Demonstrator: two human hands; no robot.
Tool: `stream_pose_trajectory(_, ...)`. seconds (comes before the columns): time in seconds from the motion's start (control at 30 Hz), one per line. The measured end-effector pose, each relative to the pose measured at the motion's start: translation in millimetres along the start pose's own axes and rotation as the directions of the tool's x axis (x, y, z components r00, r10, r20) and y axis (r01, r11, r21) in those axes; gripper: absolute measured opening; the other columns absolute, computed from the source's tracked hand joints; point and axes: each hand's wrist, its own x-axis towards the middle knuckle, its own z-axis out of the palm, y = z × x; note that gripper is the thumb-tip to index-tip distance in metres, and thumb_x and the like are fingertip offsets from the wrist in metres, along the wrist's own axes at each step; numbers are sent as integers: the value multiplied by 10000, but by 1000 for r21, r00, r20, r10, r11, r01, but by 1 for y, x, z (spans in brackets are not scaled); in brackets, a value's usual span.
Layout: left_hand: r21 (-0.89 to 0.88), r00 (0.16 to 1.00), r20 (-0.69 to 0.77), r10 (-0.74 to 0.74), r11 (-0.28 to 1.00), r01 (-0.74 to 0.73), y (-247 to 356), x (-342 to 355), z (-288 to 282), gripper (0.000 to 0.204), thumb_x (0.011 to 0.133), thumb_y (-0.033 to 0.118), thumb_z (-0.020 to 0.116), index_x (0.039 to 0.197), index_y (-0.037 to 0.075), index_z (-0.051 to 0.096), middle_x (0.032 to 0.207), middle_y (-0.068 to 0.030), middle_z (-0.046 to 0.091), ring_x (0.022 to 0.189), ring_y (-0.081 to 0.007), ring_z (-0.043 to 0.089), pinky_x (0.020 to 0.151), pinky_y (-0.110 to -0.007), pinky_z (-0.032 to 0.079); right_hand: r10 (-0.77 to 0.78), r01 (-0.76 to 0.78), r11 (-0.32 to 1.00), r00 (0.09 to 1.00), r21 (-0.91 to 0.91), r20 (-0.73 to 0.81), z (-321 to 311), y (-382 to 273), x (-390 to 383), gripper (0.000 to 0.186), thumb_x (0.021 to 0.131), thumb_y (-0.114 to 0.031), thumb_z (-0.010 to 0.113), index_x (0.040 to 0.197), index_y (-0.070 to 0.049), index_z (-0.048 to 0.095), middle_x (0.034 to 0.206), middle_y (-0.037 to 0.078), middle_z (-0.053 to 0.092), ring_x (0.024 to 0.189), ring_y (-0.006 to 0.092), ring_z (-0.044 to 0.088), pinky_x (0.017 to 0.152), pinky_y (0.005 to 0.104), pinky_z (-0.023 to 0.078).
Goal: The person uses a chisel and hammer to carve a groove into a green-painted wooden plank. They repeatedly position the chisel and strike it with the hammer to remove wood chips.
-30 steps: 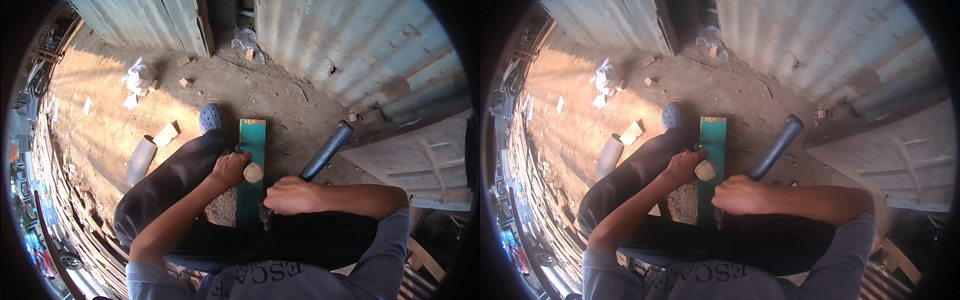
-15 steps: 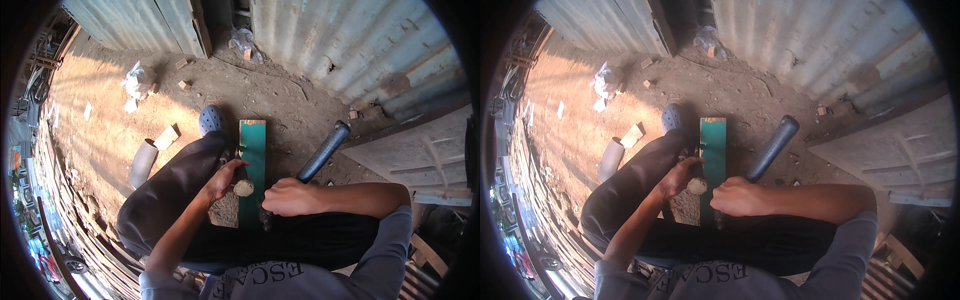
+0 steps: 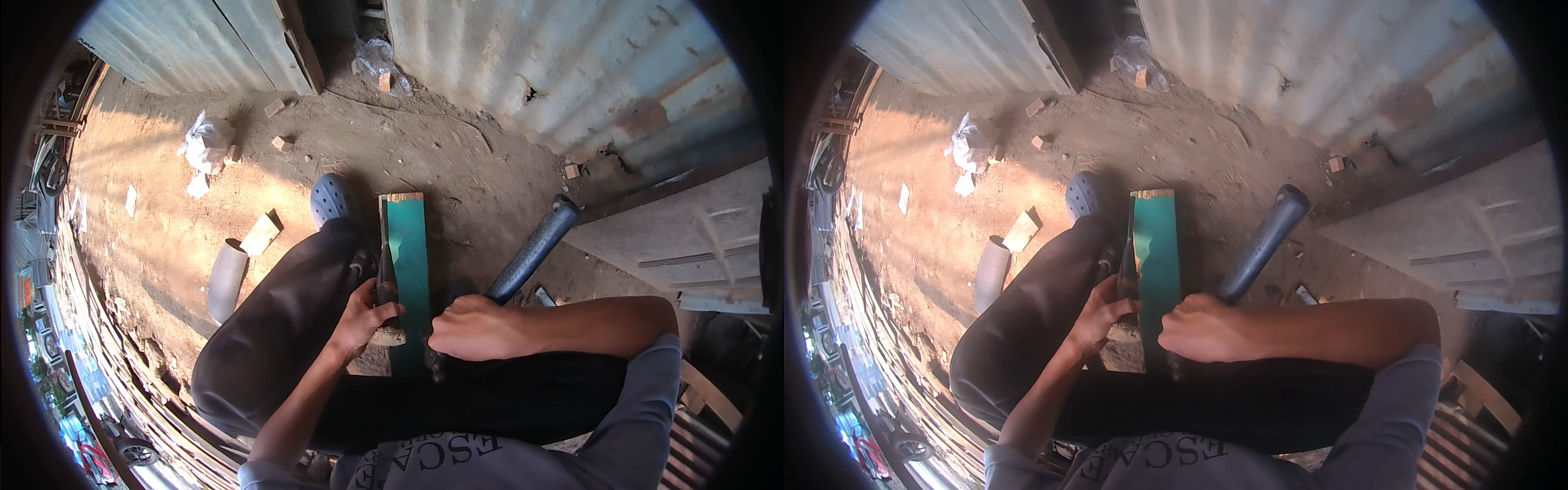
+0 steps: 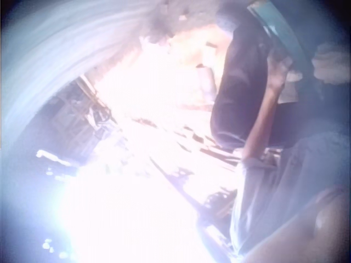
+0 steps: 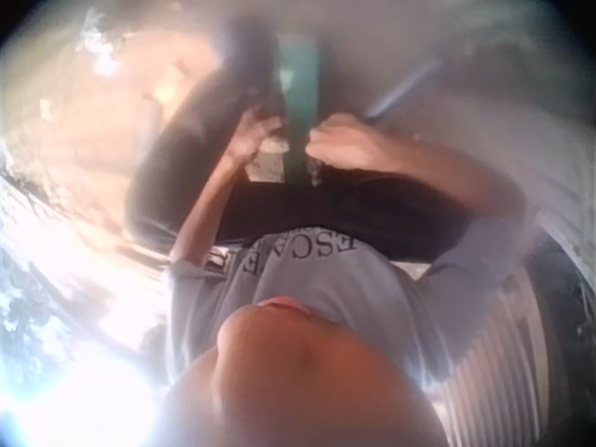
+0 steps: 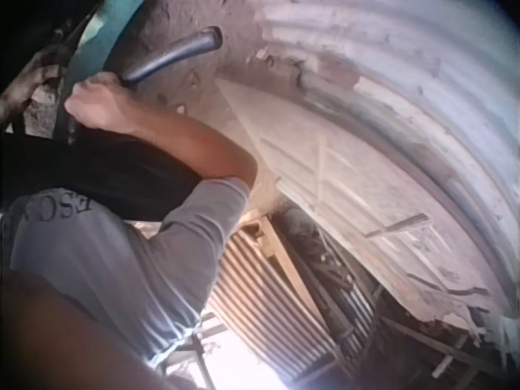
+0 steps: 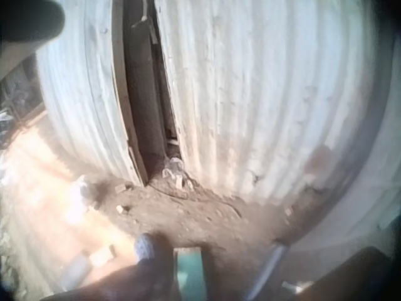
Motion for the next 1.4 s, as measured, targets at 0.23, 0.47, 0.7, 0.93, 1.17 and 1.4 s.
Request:
stream_pose_trajectory(0.23,-136,980,30,-197,970,200,-25,25,-14,361,842,158,600,1149,-19,534,752,-53,541,605,-201,646,578,-361,561,-16,15,1000,999,-19,-45,0,2,-2,91,751,-92,601,686,-63,544,663,93,541,676,257,627,598,362,482)
stream_pose_trajectory(0.47,-124,975,-27,-221,969,216,-30,34,-11,377,903,312,639,1072,5,500,723,-70,539,512,-206,621,458,-336,534,35,-38,999,994,28,104,-11,-5,7,87,747,-82,595,687,-34,553,676,130,571,695,273,645,594,390,495)
stream_pose_trajectory(0.7,-16,975,-157,-160,987,159,-24,30,6,479,902,299,663,1163,42,356,740,-95,562,493,-197,594,438,-337,518,15,-15,998,1000,-54,4,-5,-4,5,88,687,-68,656,613,-35,621,591,121,637,619,248,684,546,350,529)
stream_pose_trajectory(0.93,126,969,-226,-96,984,127,-31,40,5,318,933,283,595,969,-23,518,723,-101,586,518,-185,597,496,-333,513,-29,27,999,994,-25,-104,-3,-2,2,87,699,-70,647,625,-36,616,611,122,633,653,259,686,559,359,530)
stream_pose_trajectory(1.17,306,967,-230,107,951,-33,-40,56,-7,316,926,294,571,875,-18,572,681,-67,599,615,-166,579,594,-317,476,-5,10,992,999,130,-41,-23,-7,-1,108,744,-91,647,675,-13,619,661,142,634,711,285,686,625,368,537)
stream_pose_trajectory(1.4,366,943,-280,180,928,-69,-41,65,-15,308,939,275,496,912,-11,605,777,-71,587,688,-138,551,648,-298,440,-2,9,999,991,47,-133,-31,-10,-7,223,809,-234,670,711,-41,618,681,115,622,729,286,671,653,375,523)
